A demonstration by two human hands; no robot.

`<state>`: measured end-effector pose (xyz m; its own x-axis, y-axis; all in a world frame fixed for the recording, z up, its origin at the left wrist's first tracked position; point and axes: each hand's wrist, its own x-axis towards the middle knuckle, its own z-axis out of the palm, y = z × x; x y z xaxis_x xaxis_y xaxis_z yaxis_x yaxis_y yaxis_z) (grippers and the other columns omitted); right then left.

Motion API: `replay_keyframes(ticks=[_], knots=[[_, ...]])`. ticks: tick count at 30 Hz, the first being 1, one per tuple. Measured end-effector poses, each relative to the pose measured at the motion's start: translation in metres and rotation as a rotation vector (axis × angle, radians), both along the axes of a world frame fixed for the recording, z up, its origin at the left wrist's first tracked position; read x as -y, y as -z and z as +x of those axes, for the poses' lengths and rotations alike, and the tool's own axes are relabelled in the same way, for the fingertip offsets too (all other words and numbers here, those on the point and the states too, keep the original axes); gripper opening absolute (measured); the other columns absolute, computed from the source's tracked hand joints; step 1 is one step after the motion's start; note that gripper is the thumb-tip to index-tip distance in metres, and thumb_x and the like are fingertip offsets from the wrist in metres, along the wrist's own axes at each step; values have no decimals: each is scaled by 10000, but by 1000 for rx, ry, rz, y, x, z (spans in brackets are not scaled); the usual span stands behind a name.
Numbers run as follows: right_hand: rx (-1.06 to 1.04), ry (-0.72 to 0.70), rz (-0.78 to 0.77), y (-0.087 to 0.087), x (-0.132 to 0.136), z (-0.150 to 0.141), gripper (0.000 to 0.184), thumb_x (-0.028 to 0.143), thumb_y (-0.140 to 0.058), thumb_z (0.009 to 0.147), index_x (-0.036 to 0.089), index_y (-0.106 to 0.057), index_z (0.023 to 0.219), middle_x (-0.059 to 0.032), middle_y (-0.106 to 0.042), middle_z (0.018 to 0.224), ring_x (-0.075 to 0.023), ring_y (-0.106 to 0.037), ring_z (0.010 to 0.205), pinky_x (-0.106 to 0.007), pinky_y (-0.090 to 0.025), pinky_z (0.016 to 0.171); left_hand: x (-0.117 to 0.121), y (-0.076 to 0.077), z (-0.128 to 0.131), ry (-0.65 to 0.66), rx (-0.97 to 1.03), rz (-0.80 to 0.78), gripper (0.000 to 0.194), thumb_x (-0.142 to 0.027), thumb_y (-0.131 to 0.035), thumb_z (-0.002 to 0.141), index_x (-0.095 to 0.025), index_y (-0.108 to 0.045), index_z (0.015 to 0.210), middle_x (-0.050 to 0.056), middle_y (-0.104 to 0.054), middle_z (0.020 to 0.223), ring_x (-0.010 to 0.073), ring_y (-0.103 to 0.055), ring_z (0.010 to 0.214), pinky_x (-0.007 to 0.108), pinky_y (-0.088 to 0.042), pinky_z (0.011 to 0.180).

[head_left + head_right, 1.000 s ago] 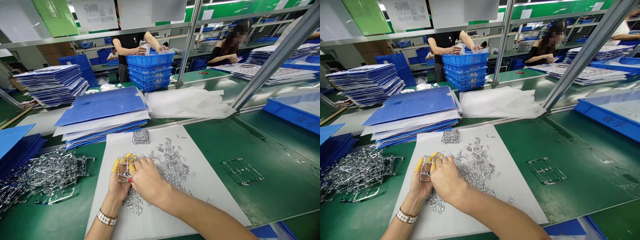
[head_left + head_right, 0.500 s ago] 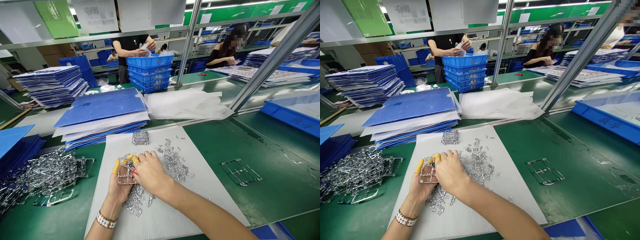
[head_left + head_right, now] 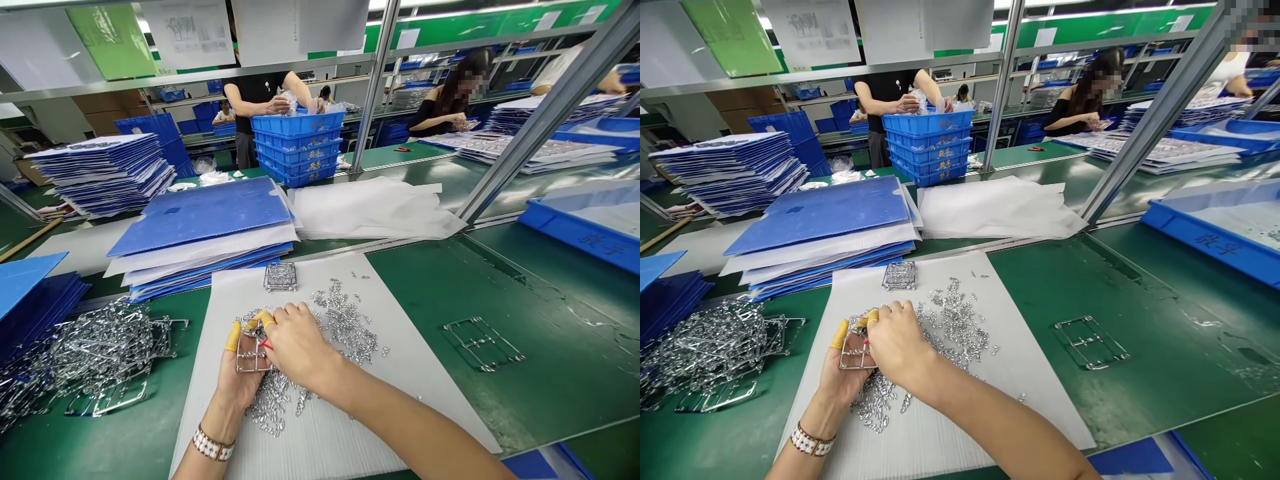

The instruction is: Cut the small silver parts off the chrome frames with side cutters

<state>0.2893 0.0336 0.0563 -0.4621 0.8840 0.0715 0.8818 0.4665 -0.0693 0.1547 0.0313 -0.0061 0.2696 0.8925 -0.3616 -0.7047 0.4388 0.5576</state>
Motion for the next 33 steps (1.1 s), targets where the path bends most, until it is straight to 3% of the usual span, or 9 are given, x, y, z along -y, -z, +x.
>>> replay_keyframes(ticks=[7, 18, 25, 33], knots=[[43, -56, 24, -4, -5, 0, 258, 332, -642, 815, 124, -633, 968, -123, -646, 892, -273, -571, 857, -414, -389, 770, 0, 2, -1, -43, -145, 6, 334, -397, -550, 887, -159, -667, 1090, 53, -708, 1063, 193, -671, 796, 296, -523, 623], [51, -60, 36, -4, -3, 2, 301, 338, -694, 783, 109, -631, 969, -123, -653, 866, -257, -589, 822, -385, -414, 727, 2, -3, -2, -11, -159, 19, 308, -392, -595, 854, -149, -681, 1022, 62, -723, 930, 167, -648, 632, 286, -501, 581], [26, 75, -11, -3, 8, 33, 248, 332, -576, 875, 126, -614, 1008, -128, -654, 943, -281, -556, 925, -410, -377, 797, -2, 1, -11, 139, 1, 24, 506, -481, -497, 886, -147, -583, 1255, 164, -671, 1141, 280, -683, 856, 384, -525, 704], [24, 60, 2, 11, 7, 24, 241, 329, -577, 868, 121, -617, 982, -131, -649, 930, -283, -556, 903, -418, -375, 790, 0, -1, -7, 117, 23, -17, 477, -444, -462, 915, -120, -611, 1232, 145, -696, 1095, 269, -676, 851, 386, -539, 694]])
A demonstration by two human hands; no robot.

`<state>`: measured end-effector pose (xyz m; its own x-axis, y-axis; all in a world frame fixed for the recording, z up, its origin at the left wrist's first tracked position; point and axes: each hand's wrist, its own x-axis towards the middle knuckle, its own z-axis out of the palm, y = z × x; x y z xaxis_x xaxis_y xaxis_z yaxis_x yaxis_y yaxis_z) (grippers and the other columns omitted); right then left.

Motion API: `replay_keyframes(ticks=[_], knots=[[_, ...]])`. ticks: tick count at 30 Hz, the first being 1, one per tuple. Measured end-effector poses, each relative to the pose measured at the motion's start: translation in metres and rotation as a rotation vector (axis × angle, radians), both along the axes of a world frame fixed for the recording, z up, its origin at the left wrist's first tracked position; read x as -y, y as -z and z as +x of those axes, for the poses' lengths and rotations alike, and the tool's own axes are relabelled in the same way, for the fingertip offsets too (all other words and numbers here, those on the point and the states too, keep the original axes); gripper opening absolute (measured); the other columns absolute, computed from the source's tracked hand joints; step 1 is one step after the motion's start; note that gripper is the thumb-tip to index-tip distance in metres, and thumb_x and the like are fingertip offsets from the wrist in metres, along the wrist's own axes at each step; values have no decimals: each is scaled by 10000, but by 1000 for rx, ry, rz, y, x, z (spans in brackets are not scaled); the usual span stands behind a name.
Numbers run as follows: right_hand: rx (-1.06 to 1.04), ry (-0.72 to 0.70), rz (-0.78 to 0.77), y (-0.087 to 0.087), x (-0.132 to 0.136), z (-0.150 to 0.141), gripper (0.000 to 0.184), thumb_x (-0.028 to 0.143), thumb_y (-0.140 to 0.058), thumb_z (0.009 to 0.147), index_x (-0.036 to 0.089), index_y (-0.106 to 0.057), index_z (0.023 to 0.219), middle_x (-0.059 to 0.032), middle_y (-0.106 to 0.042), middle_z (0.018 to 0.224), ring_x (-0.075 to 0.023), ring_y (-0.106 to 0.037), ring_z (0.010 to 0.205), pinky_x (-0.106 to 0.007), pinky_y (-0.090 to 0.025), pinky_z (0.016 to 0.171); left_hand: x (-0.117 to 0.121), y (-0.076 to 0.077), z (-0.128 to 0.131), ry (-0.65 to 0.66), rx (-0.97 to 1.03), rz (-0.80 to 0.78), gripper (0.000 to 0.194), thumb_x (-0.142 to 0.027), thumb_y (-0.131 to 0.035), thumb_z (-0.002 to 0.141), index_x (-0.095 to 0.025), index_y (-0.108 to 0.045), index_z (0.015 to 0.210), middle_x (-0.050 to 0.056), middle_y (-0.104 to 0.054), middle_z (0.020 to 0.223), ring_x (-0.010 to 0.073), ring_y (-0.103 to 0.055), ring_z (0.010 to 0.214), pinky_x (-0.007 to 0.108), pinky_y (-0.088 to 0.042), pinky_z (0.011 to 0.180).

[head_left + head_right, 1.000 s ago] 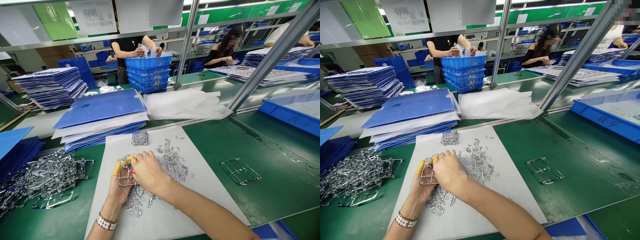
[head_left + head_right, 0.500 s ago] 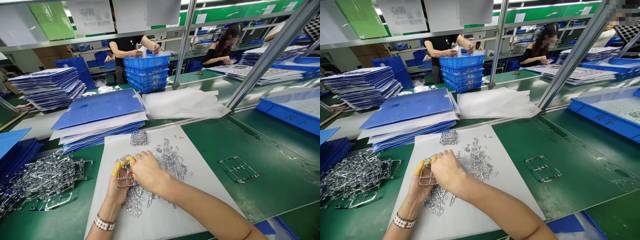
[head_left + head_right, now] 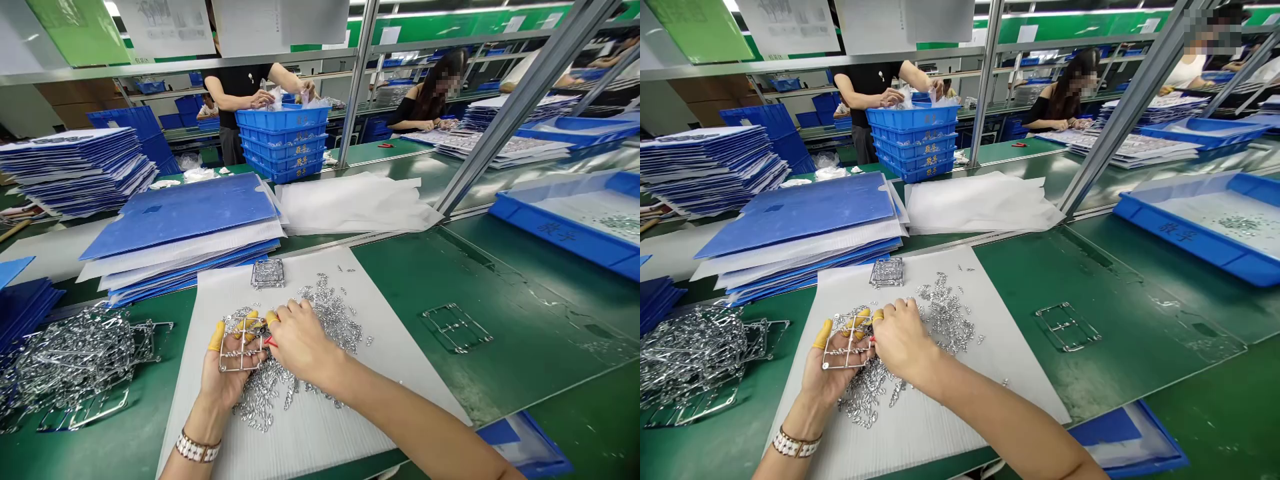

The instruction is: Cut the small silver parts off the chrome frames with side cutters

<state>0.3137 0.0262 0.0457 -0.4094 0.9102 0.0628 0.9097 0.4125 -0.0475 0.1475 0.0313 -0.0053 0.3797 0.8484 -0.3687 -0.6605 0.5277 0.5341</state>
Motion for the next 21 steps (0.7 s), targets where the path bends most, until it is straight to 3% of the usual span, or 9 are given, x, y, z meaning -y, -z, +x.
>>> replay_keyframes(ticks=[10, 21], knots=[[46, -52, 23, 5, -5, -6, 183, 247, -603, 827, 117, -626, 954, -135, -640, 898, -283, -546, 875, -424, -377, 759, -1, 5, -2, -38, -93, -22, 504, -466, -495, 894, -113, -622, 1231, 147, -691, 1101, 249, -662, 829, 368, -541, 663], [65, -57, 11, -1, -3, -10, 200, 275, -604, 843, 108, -636, 949, -141, -628, 906, -290, -544, 885, -427, -390, 755, -1, 1, 0, -57, -121, -27, 508, -464, -488, 896, -92, -629, 1212, 157, -682, 1113, 222, -646, 784, 355, -540, 653]])
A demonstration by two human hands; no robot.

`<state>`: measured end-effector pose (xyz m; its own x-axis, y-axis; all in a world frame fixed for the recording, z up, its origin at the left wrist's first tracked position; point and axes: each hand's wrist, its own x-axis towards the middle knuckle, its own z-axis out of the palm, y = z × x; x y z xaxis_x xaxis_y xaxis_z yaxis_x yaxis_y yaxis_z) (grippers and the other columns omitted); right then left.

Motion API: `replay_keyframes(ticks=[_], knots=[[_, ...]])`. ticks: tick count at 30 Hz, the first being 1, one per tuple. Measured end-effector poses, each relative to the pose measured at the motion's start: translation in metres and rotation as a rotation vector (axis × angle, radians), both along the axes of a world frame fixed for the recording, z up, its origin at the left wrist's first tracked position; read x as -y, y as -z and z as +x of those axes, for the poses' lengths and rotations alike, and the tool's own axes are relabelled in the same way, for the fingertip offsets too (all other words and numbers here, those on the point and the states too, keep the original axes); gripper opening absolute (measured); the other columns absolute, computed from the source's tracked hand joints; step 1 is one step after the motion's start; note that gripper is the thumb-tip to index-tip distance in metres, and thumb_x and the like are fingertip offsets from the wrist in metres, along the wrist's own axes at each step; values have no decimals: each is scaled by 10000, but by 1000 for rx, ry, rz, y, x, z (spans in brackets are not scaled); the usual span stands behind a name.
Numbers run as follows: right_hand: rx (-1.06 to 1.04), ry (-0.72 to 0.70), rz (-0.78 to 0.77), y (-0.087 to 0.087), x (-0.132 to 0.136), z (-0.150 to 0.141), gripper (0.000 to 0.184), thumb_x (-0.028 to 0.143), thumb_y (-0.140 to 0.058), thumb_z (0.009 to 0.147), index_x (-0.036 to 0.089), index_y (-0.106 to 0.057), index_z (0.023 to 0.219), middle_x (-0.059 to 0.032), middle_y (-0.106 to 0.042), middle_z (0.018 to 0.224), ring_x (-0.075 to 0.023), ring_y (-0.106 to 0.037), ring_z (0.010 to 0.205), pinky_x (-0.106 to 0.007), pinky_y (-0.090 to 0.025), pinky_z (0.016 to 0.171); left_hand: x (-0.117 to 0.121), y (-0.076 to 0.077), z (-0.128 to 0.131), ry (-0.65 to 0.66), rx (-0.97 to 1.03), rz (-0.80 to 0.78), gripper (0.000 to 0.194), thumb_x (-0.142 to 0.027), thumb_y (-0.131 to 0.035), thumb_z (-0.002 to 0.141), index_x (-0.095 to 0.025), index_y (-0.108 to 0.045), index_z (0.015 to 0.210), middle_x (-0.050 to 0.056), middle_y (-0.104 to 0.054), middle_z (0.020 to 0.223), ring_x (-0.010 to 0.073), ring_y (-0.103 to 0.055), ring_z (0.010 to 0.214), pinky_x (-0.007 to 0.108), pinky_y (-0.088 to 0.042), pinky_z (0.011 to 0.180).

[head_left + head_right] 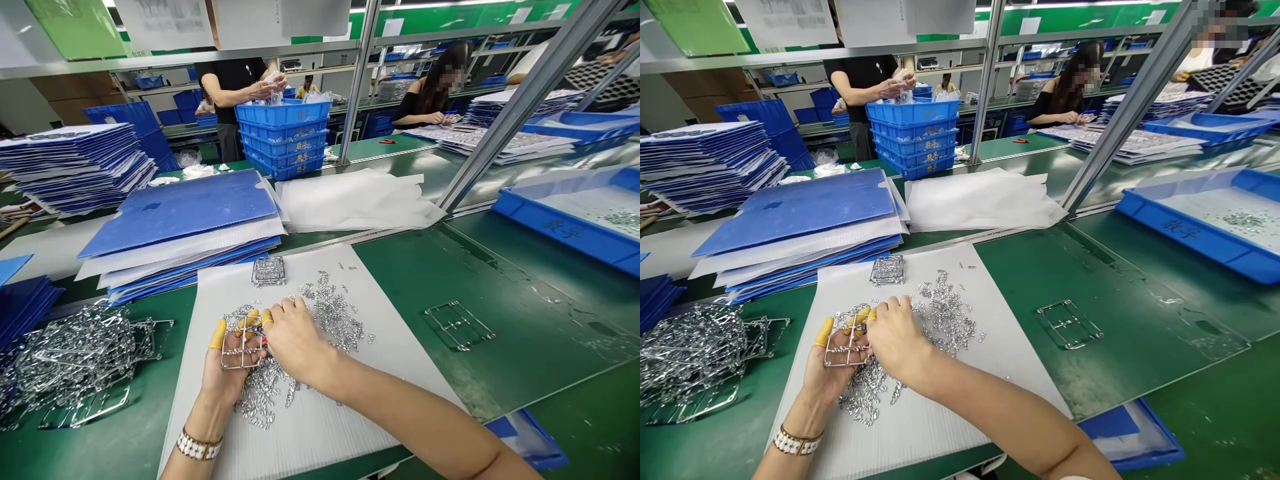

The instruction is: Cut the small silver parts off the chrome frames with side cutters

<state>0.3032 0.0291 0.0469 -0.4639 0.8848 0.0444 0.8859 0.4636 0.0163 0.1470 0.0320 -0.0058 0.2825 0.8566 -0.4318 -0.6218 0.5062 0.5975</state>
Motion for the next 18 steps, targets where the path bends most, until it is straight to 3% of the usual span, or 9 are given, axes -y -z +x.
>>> replay_keyframes(ticks=[7, 13, 18], knots=[[23, -1, 33, -2, 3, -3, 130, 164, -531, 877, 95, -629, 927, -137, -618, 877, -266, -549, 837, -393, -384, 702, -2, 3, -5, -4, 13, -13, 486, -455, -469, 906, -94, -642, 1181, 144, -704, 1019, 222, -650, 753, 368, -544, 666], [-13, -40, 80, 2, 14, 4, 220, 241, -588, 839, 101, -605, 1009, -114, -603, 883, -270, -509, 851, -415, -372, 722, -6, 0, -6, -4, 83, 24, 503, -431, -382, 938, -57, -637, 1156, 182, -697, 1051, 253, -665, 780, 404, -547, 676], [-26, -45, 48, 7, 20, -1, 236, 265, -596, 833, 100, -609, 1001, -111, -600, 880, -278, -507, 851, -431, -377, 722, -5, -1, -5, 16, 52, 9, 528, -436, -345, 950, -56, -603, 1210, 197, -694, 1084, 286, -677, 896, 337, -534, 592]])
